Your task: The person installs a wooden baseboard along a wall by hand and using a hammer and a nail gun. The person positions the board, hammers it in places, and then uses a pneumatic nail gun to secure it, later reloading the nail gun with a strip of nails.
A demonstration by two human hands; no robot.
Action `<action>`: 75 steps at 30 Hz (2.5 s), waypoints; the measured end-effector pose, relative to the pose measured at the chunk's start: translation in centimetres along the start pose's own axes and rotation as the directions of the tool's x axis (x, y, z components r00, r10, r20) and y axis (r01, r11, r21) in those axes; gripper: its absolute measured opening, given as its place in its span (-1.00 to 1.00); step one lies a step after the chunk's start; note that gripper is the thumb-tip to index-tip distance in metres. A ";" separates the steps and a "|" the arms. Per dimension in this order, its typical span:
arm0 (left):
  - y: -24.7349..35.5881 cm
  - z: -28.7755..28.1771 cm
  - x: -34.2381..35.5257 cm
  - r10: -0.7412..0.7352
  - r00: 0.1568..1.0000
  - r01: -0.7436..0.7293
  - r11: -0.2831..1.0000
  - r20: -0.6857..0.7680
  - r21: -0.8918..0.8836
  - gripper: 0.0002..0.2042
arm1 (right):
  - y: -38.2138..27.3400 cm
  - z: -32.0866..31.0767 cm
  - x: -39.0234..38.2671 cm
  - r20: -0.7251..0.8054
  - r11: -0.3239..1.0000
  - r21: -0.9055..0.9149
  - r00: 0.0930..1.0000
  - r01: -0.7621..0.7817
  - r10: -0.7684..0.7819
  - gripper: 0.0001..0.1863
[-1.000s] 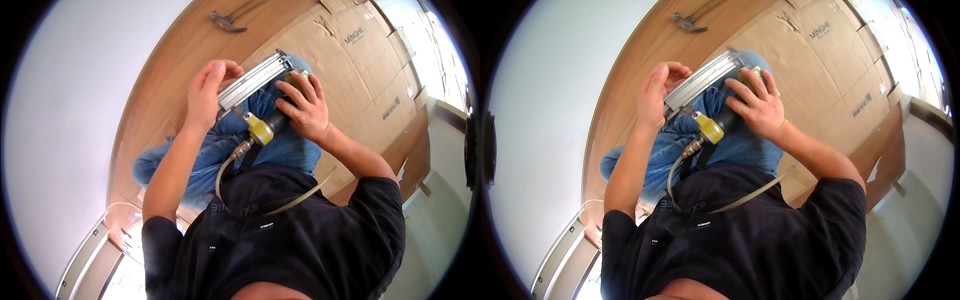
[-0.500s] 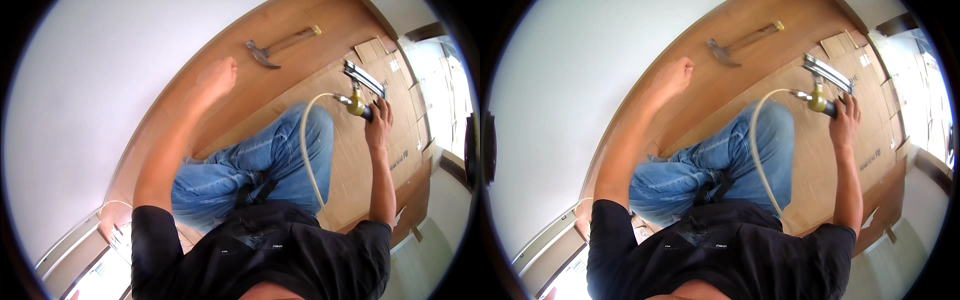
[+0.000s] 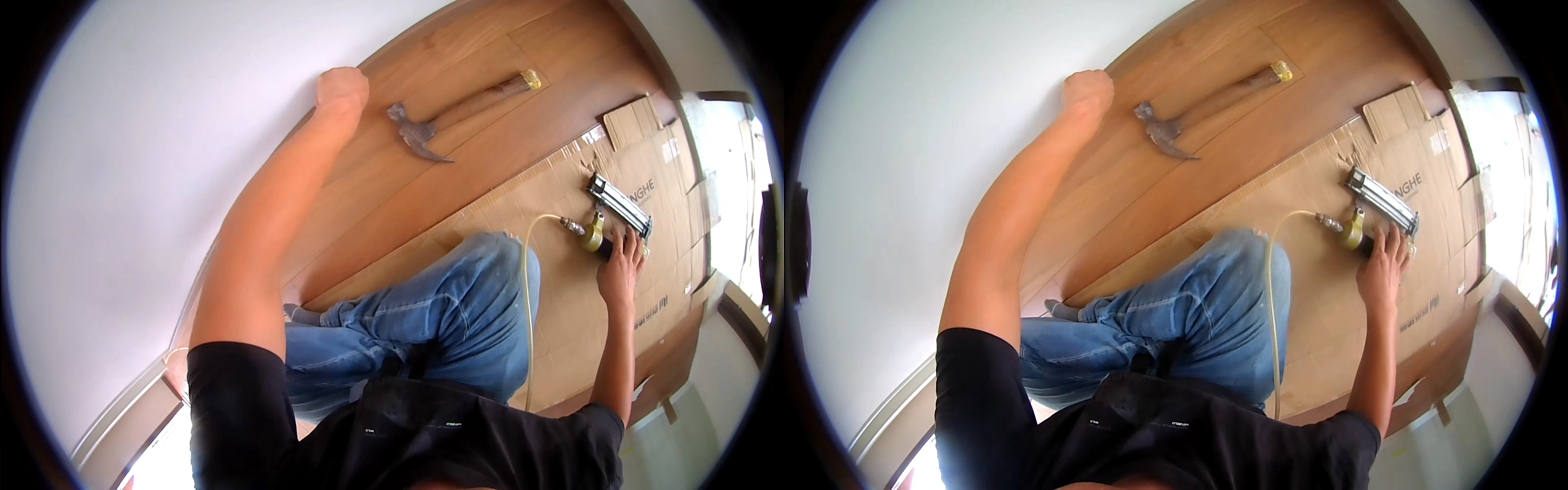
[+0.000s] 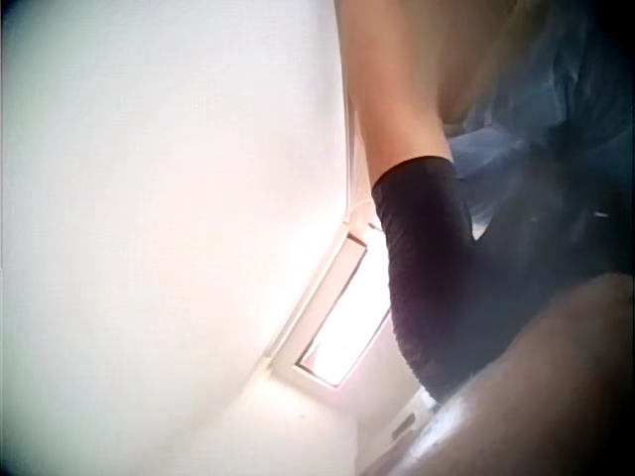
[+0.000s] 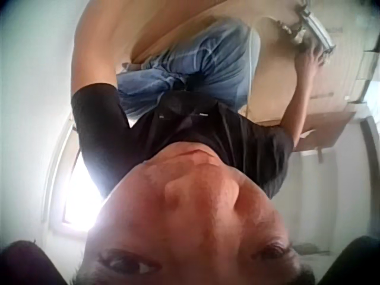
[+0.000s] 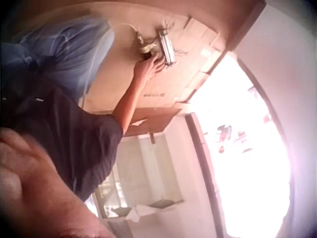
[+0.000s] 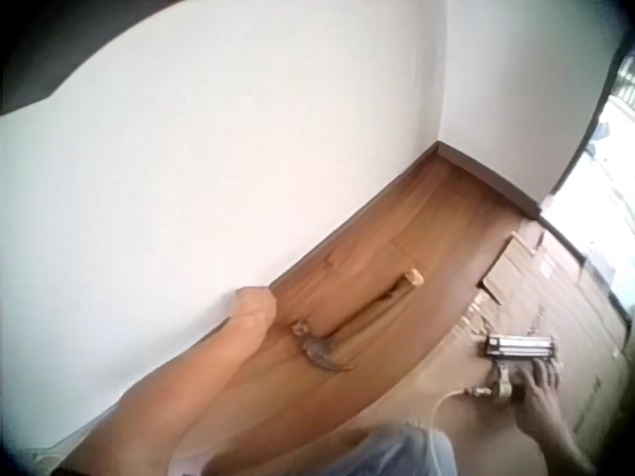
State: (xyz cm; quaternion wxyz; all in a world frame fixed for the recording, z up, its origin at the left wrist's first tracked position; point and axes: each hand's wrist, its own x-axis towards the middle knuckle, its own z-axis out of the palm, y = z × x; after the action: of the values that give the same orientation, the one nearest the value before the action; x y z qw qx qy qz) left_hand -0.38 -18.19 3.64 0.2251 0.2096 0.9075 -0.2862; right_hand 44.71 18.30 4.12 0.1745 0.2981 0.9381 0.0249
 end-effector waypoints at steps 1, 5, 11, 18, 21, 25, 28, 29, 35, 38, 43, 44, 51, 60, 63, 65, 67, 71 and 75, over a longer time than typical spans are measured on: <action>0.0 0.1 0.3 0.006 1.000 -0.005 1.000 -0.026 0.026 -0.82 | -1.7 -2.0 0.7 -0.004 0.983 0.175 0.999 0.047 -0.047 -0.27; -0.4 0.4 0.5 -0.005 0.999 0.006 1.000 -0.054 0.022 -0.80 | -12.2 -7.7 6.2 -0.280 0.809 0.369 0.884 0.458 -0.373 -0.34; -1.5 -0.4 0.3 0.104 0.987 -0.106 0.994 -0.121 -0.013 -0.77 | -26.1 -5.7 14.9 -0.434 0.495 -0.203 0.376 0.845 -0.819 -0.59; -1.8 0.9 0.6 0.160 0.968 -0.164 0.986 -0.194 -0.006 -0.82 | -31.1 -7.5 17.7 0.033 0.401 -0.152 0.410 0.903 -0.911 -0.58; -1.9 1.1 0.9 0.146 0.969 -0.154 0.988 -0.197 -0.025 -0.82 | -29.6 -9.1 15.3 0.026 0.489 -0.037 0.490 0.872 -0.871 -0.63; -1.8 0.6 1.2 0.172 0.978 -0.177 0.984 -0.121 -0.031 -0.81 | -26.1 -11.0 14.7 -0.019 0.626 0.546 0.755 0.557 -0.655 -0.64; -1.6 0.2 1.2 0.143 0.982 -0.150 0.987 -0.126 -0.050 -0.82 | -25.0 -11.0 15.7 -0.288 -0.036 0.947 0.798 0.318 -0.530 -0.63; -1.6 0.0 1.1 0.142 0.982 -0.149 0.988 -0.124 -0.051 -0.82 | -25.5 -11.3 16.5 -0.449 -0.200 0.893 0.762 0.403 -0.466 -0.66; -1.5 -0.5 0.6 0.156 0.982 -0.163 0.985 -0.105 -0.064 -0.82 | -32.3 -17.8 17.9 -0.524 -0.651 0.673 0.848 0.350 -0.086 -0.78; -2.4 0.4 -0.1 0.132 0.985 -0.140 0.988 -0.107 -0.068 -0.82 | -36.1 -16.5 13.9 -0.073 -0.809 0.583 0.987 -0.073 -0.142 -0.77; -2.0 0.3 0.5 0.172 0.980 -0.179 0.981 -0.104 -0.070 -0.83 | -40.6 -12.7 13.7 0.512 -0.821 0.383 0.837 -0.423 -0.192 -0.85; -2.1 0.4 0.3 0.179 0.978 -0.186 0.981 -0.108 -0.061 -0.83 | -41.2 -12.8 13.9 0.572 -0.841 0.311 0.794 -0.442 -0.205 -0.85; -1.9 -1.5 -2.6 0.036 0.989 -0.115 0.788 -0.142 -0.605 -0.57 | -45.0 -13.2 14.3 0.562 -0.909 0.207 0.804 -0.363 -0.193 -0.79; -1.0 2.2 -0.8 -0.149 0.979 -0.061 0.438 -0.140 -0.897 -0.79 | -47.6 -11.4 15.3 0.502 -0.905 0.247 0.844 -0.348 -0.188 -0.80; -1.4 1.1 -1.4 -0.093 0.959 -0.091 0.793 -0.267 -0.602 -0.76 | -47.8 -11.1 15.2 0.473 -0.910 0.201 0.849 -0.363 -0.235 -0.83; -1.3 1.5 -1.1 -0.088 0.961 -0.089 0.800 -0.263 -0.593 -0.74 | -47.8 -11.1 15.2 0.484 -0.909 0.200 0.844 -0.365 -0.233 -0.83; -1.1 1.6 -1.1 -0.078 0.961 -0.097 0.807 -0.267 -0.583 -0.72 | -47.7 -11.0 15.3 0.491 -0.912 0.200 0.842 -0.358 -0.223 -0.83; -1.7 6.5 1.0 -0.234 0.962 -0.132 0.068 -0.145 -0.989 -0.74 | -48.7 -11.3 14.8 0.494 -0.923 0.188 0.844 -0.336 -0.207 -0.84; -0.9 2.9 -1.1 -0.187 0.949 -0.119 0.536 -0.255 -0.836 -0.71 | -47.9 -11.1 15.6 0.488 -0.901 0.253 0.851 -0.351 -0.195 -0.75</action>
State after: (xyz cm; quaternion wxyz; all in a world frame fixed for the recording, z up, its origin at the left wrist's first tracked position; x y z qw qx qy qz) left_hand 0.94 -20.92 2.49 0.1452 0.0999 0.9598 0.2187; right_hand 2.69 -11.54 2.47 -0.1233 0.4367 0.0877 -0.8868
